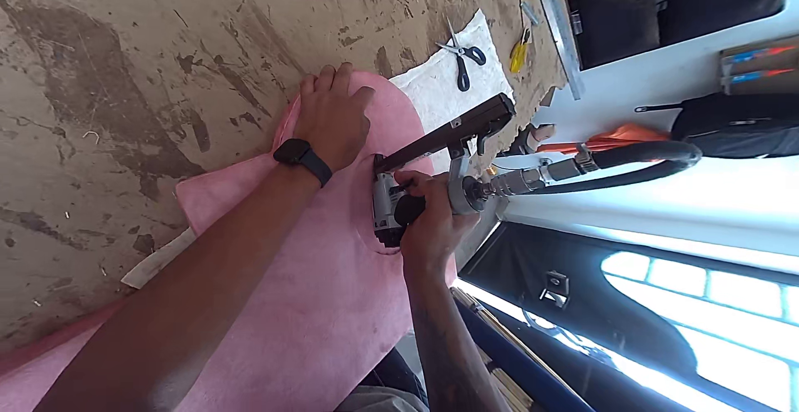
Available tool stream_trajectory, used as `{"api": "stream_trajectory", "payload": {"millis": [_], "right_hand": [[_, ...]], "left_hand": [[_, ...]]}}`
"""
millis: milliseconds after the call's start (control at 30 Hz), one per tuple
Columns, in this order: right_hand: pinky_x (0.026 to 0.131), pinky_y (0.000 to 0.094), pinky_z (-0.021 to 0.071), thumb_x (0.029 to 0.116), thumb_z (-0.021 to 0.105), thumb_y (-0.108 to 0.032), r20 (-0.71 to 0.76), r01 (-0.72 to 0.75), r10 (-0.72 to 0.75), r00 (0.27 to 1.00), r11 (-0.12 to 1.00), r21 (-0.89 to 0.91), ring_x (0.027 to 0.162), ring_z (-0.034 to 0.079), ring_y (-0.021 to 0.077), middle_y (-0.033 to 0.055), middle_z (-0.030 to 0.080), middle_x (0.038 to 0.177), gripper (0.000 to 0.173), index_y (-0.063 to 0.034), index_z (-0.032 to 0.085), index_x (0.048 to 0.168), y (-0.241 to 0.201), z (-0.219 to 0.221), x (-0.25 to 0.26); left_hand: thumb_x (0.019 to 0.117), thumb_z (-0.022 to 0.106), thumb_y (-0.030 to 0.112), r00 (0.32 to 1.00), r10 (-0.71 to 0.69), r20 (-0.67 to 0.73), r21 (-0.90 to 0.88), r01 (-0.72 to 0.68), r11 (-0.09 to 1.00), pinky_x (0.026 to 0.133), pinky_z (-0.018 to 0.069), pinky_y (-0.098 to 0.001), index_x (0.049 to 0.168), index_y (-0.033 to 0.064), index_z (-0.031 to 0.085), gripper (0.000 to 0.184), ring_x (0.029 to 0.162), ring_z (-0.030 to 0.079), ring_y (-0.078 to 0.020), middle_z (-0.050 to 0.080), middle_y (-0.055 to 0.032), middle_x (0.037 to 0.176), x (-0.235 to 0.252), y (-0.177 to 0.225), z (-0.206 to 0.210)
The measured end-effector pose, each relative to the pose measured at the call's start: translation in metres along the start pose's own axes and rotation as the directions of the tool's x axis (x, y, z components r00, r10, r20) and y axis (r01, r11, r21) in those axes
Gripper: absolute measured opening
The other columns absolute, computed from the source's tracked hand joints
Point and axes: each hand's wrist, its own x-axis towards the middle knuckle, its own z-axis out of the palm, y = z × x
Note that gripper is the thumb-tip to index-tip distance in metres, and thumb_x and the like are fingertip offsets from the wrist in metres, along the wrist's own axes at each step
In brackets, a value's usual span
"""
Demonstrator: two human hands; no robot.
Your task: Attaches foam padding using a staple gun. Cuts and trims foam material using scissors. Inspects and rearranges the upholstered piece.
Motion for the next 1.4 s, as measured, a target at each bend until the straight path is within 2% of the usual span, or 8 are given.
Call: {"api": "stream_trajectory", "payload": {"millis": [200, 400, 667, 800, 933, 1100, 1233, 1400], "right_hand": [[0.088, 0.0477, 0.0614, 0.1012, 0.063, -0.022, 0.033, -0.057, 0.057, 0.998, 0.998, 0.007, 0.101, 0.073, 0.0279, 0.0113, 0.075, 0.11, 0.022, -0.0055, 0.066, 0.116, -0.007, -0.016, -0.011], [0.093, 0.0407, 0.0586, 0.096, 0.068, -0.044, 0.318, -0.119, 0.136, 0.938, 0.99, -0.071, 0.112, 0.065, 0.0178, 0.0034, 0.066, 0.122, 0.052, -0.0116, 0.056, 0.135, -0.019, -0.055, -0.046], [0.117, 0.048, 0.0438, 0.0941, 0.057, -0.068, 0.695, 0.049, 0.063, 0.716, 0.989, -0.14, 0.142, 0.046, 0.0231, 0.0133, 0.05, 0.152, 0.073, -0.0108, 0.062, 0.138, -0.043, -0.089, -0.027], [0.1, 0.0476, 0.0577, 0.0984, 0.052, -0.066, 0.599, -0.114, -0.072, 0.798, 0.957, 0.267, 0.12, 0.065, 0.027, 0.014, 0.066, 0.131, 0.069, -0.0052, 0.067, 0.129, 0.013, -0.148, -0.013], [0.085, 0.0434, 0.0621, 0.0962, 0.07, -0.041, 0.253, -0.054, 0.071, 0.965, 0.996, -0.073, 0.099, 0.07, 0.0203, 0.0059, 0.072, 0.107, 0.034, -0.0102, 0.071, 0.111, 0.086, -0.257, 0.02], [0.119, 0.0528, 0.0393, 0.0877, 0.077, -0.04, 0.274, 0.085, -0.025, 0.961, 0.974, -0.212, 0.147, 0.039, 0.0285, 0.0125, 0.047, 0.154, 0.07, -0.0075, 0.053, 0.145, 0.127, -0.238, 0.081], [0.06, 0.0432, 0.053, 0.1076, 0.047, -0.044, 0.081, -0.029, 0.046, 0.996, 0.981, -0.193, 0.067, 0.063, 0.0144, -0.0013, 0.064, 0.072, 0.045, -0.0147, 0.065, 0.079, 0.133, -0.162, 0.108], [0.061, 0.0454, 0.0513, 0.1054, 0.049, -0.05, -0.012, -0.146, 0.149, 0.989, 0.942, -0.303, 0.071, 0.064, 0.0156, -0.0011, 0.067, 0.082, 0.04, -0.0182, 0.069, 0.092, 0.123, -0.142, 0.113]], "left_hand": [[0.0937, 0.055, 0.042, 0.974, 0.108, -0.199, -0.264, -0.16, 0.951, 0.123, 0.0257, -0.0553, 0.129, 0.0282, 0.07, 0.041, 0.149, 0.039, -0.0221, 0.055, 0.0019, 0.151, -0.027, -0.005, -0.005], [0.0799, 0.079, 0.041, 0.978, 0.203, -0.051, -0.427, -0.205, 0.881, 0.127, 0.0285, -0.0508, 0.158, 0.029, 0.04, 0.089, 0.156, 0.023, -0.0174, 0.035, 0.0072, 0.165, -0.188, 0.067, 0.01], [0.0831, 0.073, 0.032, 0.987, 0.004, -0.163, -0.368, -0.064, 0.927, 0.091, 0.0614, -0.0437, 0.104, 0.0234, 0.075, 0.023, 0.116, 0.066, -0.014, 0.067, 0.0058, 0.132, -0.165, 0.085, -0.015], [0.0905, 0.078, 0.02, 0.993, 0.026, -0.119, -0.638, -0.097, 0.764, 0.098, 0.0609, -0.0409, 0.095, 0.0106, 0.073, 0.011, 0.116, 0.068, -0.0213, 0.071, -0.0069, 0.125, -0.165, 0.102, -0.004], [0.0943, 0.073, 0.018, 0.976, -0.178, -0.129, -0.787, 0.008, 0.617, 0.093, 0.0606, -0.0463, 0.097, 0.0025, 0.069, 0.016, 0.106, 0.071, -0.0307, 0.072, -0.0174, 0.117, -0.161, 0.104, 0.016], [0.0925, 0.074, 0.017, 0.963, -0.238, -0.124, -0.717, 0.079, 0.693, 0.084, 0.0633, -0.042, 0.106, 0.0059, 0.071, 0.017, 0.098, 0.073, -0.0254, 0.074, -0.0113, 0.111, -0.144, 0.116, 0.01], [0.0942, 0.07, 0.01, 0.957, -0.253, -0.142, -0.669, 0.096, 0.737, 0.083, 0.0638, -0.0435, 0.106, 0.0066, 0.067, 0.013, 0.098, 0.074, -0.0271, 0.076, -0.011, 0.112, -0.123, 0.142, 0.014], [0.0951, 0.067, 0.009, 0.942, -0.252, -0.221, -0.647, 0.052, 0.76, 0.079, 0.063, -0.0408, 0.105, 0.0054, 0.067, 0.01, 0.092, 0.074, -0.025, 0.076, -0.0113, 0.107, -0.117, 0.151, 0.031]]}}
